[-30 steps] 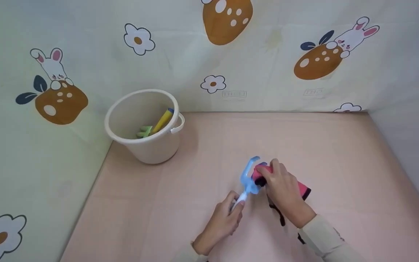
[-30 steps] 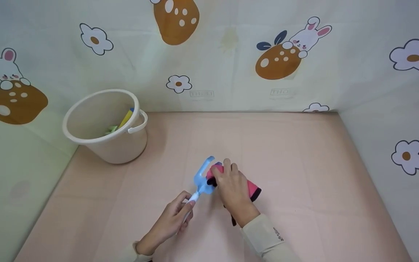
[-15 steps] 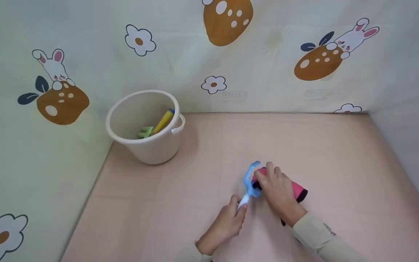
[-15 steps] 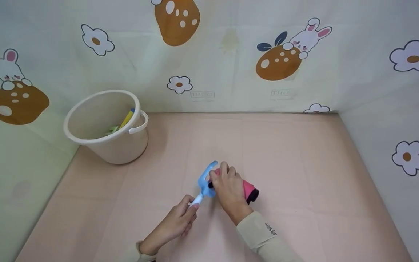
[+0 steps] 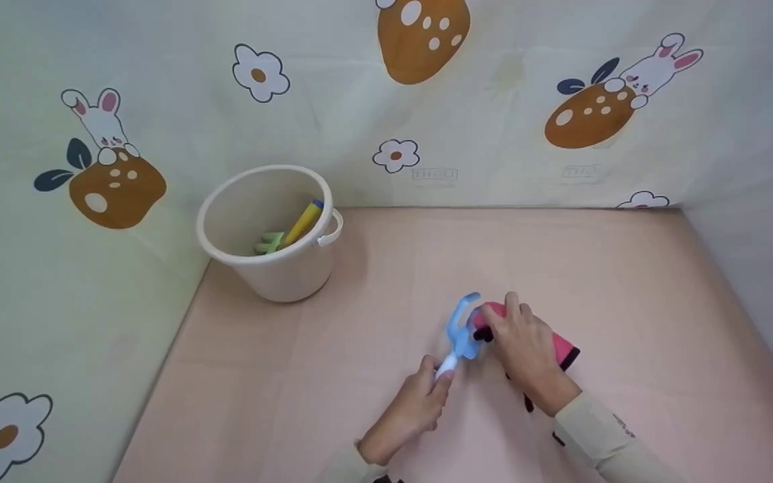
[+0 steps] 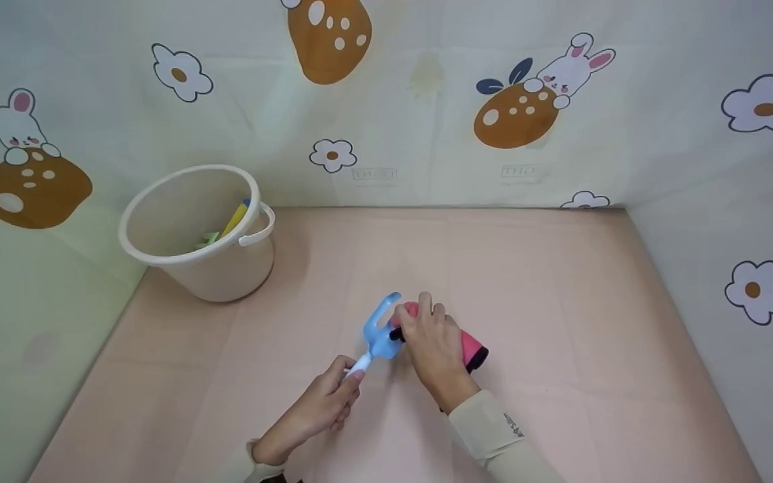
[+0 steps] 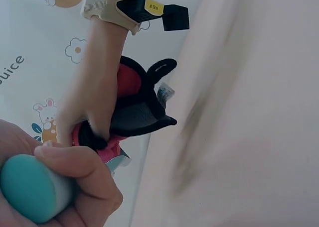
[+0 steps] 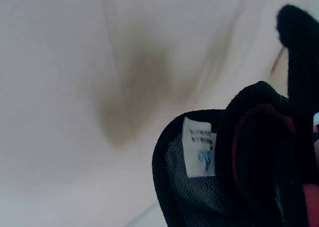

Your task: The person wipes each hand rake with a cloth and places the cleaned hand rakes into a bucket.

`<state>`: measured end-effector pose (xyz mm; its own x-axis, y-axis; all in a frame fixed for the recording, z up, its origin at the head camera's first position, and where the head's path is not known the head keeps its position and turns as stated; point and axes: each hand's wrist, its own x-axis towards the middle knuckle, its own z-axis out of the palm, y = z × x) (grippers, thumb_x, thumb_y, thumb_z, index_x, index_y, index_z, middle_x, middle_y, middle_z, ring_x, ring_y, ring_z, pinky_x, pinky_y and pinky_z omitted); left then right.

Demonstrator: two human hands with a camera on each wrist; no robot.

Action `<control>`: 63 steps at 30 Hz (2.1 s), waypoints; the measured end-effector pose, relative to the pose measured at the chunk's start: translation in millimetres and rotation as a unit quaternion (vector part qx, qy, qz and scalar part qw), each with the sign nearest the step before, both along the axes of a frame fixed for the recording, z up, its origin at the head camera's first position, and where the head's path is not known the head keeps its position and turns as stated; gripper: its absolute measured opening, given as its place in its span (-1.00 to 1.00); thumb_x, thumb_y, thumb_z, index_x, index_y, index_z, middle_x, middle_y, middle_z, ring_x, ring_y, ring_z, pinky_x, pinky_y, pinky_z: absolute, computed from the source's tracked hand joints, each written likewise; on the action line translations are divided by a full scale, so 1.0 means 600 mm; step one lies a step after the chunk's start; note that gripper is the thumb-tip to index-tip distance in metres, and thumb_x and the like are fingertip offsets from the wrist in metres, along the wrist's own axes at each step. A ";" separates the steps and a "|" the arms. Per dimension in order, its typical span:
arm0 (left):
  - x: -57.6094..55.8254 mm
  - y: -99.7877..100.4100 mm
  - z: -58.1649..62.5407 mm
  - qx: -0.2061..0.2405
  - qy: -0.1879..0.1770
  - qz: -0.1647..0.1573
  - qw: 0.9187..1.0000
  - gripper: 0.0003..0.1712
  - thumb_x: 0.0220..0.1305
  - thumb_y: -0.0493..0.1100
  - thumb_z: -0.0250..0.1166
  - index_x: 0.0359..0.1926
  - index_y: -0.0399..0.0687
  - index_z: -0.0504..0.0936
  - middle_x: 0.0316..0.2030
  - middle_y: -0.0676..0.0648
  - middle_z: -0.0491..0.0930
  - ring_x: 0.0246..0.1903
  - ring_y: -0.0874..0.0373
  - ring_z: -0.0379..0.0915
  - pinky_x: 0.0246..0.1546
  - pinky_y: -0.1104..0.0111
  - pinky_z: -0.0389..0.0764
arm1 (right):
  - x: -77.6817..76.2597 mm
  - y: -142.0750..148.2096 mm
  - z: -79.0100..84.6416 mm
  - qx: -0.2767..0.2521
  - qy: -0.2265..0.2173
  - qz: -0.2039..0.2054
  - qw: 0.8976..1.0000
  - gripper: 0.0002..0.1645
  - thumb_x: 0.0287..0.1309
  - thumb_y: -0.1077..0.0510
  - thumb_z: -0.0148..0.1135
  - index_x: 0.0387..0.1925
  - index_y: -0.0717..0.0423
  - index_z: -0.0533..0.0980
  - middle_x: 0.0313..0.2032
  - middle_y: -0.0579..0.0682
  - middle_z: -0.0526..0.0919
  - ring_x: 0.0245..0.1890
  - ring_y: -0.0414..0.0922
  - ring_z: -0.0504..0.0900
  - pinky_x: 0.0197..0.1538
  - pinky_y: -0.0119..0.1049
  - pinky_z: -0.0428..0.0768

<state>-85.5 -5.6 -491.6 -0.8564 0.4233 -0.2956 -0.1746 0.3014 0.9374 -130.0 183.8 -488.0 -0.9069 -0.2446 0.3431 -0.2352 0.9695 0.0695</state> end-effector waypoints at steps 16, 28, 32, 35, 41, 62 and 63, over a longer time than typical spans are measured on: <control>-0.009 -0.007 -0.005 0.007 0.024 0.005 1.000 -0.73 0.45 -0.09 -0.10 -0.02 -0.21 0.28 -0.60 0.08 0.29 -0.76 0.31 0.16 -0.78 0.55 0.21 | 0.020 0.028 0.023 -0.189 0.031 0.107 0.976 -0.35 -0.19 0.44 0.37 0.02 0.07 0.43 -0.30 0.06 0.39 -0.50 -0.13 0.42 -0.54 -0.32 0.50; -0.006 -0.007 -0.002 0.021 0.044 0.003 0.999 -0.78 0.45 -0.09 -0.10 -0.07 -0.16 0.28 -0.61 0.07 0.29 -0.76 0.30 0.15 -0.80 0.56 0.18 | 0.043 0.013 0.010 -0.187 0.015 0.202 0.961 -0.30 -0.27 0.41 0.47 0.01 -0.01 0.46 -0.22 -0.01 0.39 -0.36 -0.21 0.46 -0.38 -0.38 0.57; -0.005 -0.007 0.000 0.022 0.050 -0.001 0.999 -0.80 0.45 -0.10 -0.09 -0.07 -0.14 0.28 -0.61 0.06 0.30 -0.76 0.30 0.16 -0.80 0.56 0.17 | 0.044 0.014 0.011 -0.171 0.009 0.203 0.964 -0.26 -0.30 0.45 0.44 0.00 -0.06 0.46 -0.22 0.00 0.39 -0.36 -0.19 0.43 -0.39 -0.39 0.51; -0.003 -0.008 0.002 0.021 0.052 -0.005 0.998 -0.81 0.44 -0.11 -0.08 -0.07 -0.14 0.28 -0.62 0.06 0.30 -0.76 0.30 0.16 -0.81 0.56 0.17 | 0.044 0.016 0.011 -0.161 0.003 0.201 0.966 -0.24 -0.33 0.49 0.42 -0.01 -0.09 0.48 -0.22 0.00 0.40 -0.33 -0.18 0.42 -0.37 -0.38 0.51; 0.002 -0.008 -0.001 0.020 0.076 -0.024 0.997 -0.85 0.44 -0.13 -0.09 -0.11 -0.12 0.27 -0.65 0.09 0.29 -0.79 0.34 0.16 -0.83 0.58 0.18 | 0.039 0.018 0.013 -0.170 0.030 0.222 0.960 -0.24 -0.39 0.61 0.34 -0.11 -0.10 0.55 -0.25 -0.02 0.41 -0.34 -0.22 0.38 -0.40 -0.42 0.45; 0.003 -0.009 -0.002 -0.026 0.127 -0.079 0.988 -0.90 0.44 -0.14 -0.10 -0.17 -0.07 0.26 -0.65 0.14 0.26 -0.75 0.38 0.15 -0.76 0.61 0.18 | 0.036 0.011 0.013 -0.199 0.061 0.245 0.947 -0.21 -0.45 0.67 0.27 -0.13 -0.05 0.56 -0.25 0.02 0.44 -0.32 -0.19 0.42 -0.40 -0.39 0.51; 0.004 -0.009 -0.001 -0.031 0.139 -0.081 0.986 -0.90 0.43 -0.15 -0.10 -0.18 -0.08 0.26 -0.65 0.14 0.26 -0.74 0.39 0.15 -0.75 0.61 0.18 | 0.036 0.010 0.014 -0.199 0.060 0.242 0.948 -0.22 -0.44 0.66 0.27 -0.13 -0.06 0.55 -0.25 0.02 0.43 -0.33 -0.19 0.43 -0.41 -0.40 0.52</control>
